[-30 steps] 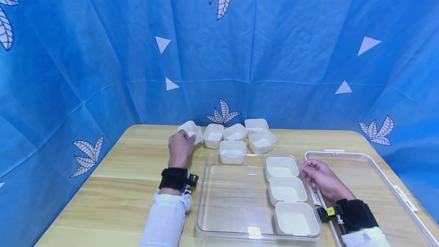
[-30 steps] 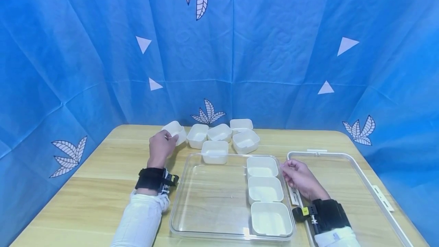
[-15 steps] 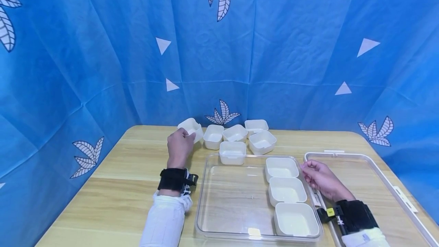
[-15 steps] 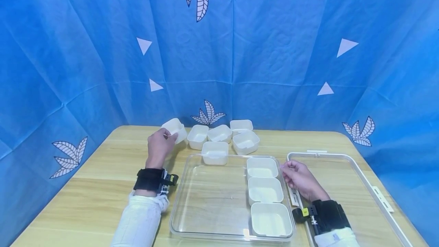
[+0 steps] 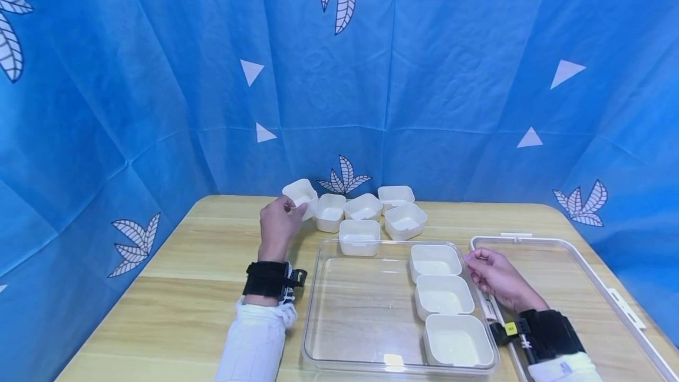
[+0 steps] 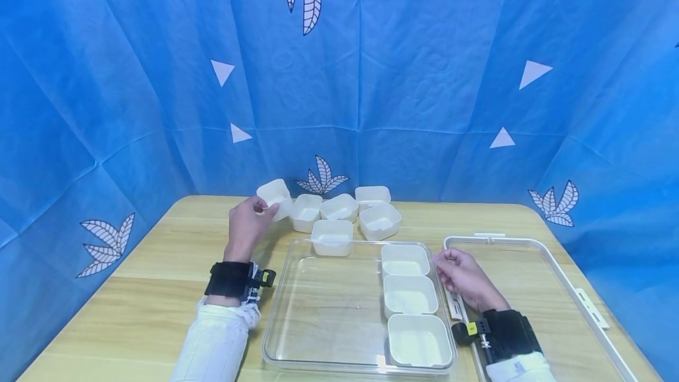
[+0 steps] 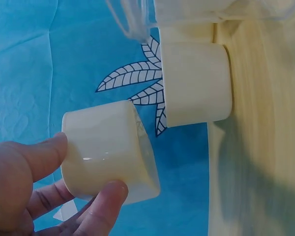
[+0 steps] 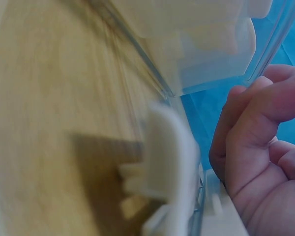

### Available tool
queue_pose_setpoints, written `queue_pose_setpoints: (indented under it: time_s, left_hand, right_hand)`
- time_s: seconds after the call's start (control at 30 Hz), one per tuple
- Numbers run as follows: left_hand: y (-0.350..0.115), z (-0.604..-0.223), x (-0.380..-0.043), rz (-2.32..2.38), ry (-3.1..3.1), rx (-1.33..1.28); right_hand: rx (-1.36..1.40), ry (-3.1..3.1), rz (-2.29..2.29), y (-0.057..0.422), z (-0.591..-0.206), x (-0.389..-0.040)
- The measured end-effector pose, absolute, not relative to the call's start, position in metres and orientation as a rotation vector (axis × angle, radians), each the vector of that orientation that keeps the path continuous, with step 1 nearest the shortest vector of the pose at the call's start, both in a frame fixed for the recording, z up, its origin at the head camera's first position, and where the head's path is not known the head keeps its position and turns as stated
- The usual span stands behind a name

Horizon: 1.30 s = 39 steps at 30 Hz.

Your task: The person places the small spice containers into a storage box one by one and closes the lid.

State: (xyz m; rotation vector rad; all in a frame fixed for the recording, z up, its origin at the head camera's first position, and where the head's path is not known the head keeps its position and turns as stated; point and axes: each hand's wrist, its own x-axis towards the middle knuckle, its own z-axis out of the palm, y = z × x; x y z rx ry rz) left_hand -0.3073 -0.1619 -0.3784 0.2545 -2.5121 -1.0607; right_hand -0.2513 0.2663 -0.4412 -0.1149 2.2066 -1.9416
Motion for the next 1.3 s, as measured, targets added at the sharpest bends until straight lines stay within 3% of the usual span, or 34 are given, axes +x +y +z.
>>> queue_pose_setpoints:
  time_s: [1.3]
  left_hand:
    - [-0.146, -0.363, -0.300, -1.060, -2.692, -0.114]
  right_hand:
    - [-0.112, 2.226, -1.933, 0.266, -0.441, -0.251]
